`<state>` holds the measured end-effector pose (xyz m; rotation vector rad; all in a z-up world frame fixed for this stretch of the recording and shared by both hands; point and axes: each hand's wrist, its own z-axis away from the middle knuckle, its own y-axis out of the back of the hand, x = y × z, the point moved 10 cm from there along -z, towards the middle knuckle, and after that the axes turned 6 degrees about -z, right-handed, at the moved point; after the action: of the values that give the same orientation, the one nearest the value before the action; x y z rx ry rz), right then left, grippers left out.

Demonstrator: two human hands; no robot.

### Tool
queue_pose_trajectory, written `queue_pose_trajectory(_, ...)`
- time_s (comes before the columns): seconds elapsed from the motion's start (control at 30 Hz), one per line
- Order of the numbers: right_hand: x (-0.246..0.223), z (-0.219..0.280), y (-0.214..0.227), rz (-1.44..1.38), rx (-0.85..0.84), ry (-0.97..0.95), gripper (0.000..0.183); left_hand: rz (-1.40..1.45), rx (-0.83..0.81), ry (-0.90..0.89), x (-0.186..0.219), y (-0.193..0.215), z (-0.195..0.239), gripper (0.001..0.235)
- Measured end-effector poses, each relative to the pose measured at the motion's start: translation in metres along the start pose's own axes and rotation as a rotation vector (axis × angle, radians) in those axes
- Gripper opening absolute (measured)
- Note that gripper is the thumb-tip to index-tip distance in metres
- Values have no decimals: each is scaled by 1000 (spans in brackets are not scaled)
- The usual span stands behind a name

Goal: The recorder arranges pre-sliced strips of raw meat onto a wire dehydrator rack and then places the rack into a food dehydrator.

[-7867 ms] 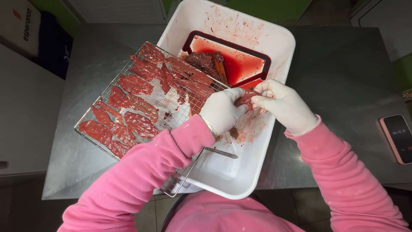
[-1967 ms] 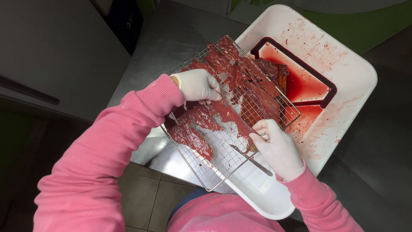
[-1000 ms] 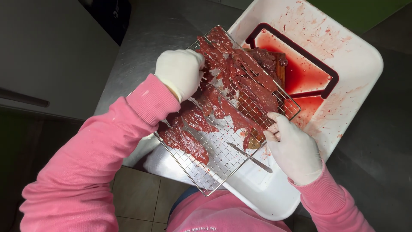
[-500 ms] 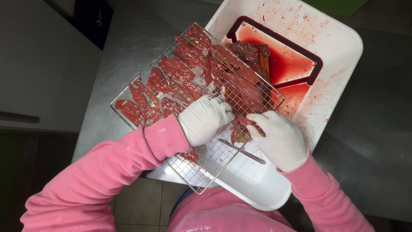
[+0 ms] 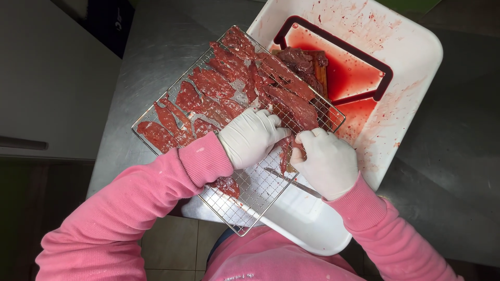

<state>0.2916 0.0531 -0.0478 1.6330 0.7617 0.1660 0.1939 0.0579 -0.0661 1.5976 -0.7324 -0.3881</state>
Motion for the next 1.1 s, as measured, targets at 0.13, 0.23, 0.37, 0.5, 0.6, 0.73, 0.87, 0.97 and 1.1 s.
queue_pose_trajectory(0.13,8,-4,-3,20,-7,-91,12,4,74,9,-5,5,2,35)
queue_pose_trajectory(0.23,23,-1,-11,-191,-122,-213,13,-16,103,36,-13,18,7,38)
queue_pose_trajectory(0.37,41,12,-22,-425,-288,-384,15,-22,91,34,-16,31,16,33)
queue_pose_trajectory(0.5,47,18,-11,-307,-223,-416,15,-5,55,-7,-9,22,24,29)
queue_pose_trajectory(0.6,39,18,2,-144,-144,-335,15,-9,36,-40,-1,15,21,35)
queue_pose_trajectory(0.73,13,5,19,-83,-24,-173,21,-36,16,-49,5,9,10,46)
queue_pose_trajectory(0.87,11,2,12,-72,20,-102,21,-90,18,-42,2,12,3,44)
queue_pose_trajectory(0.97,23,3,-2,-82,-44,-173,13,-82,36,10,-8,26,6,45)
queue_pose_trajectory(1.1,32,4,-9,-36,-65,-205,14,-113,79,71,-18,50,20,37)
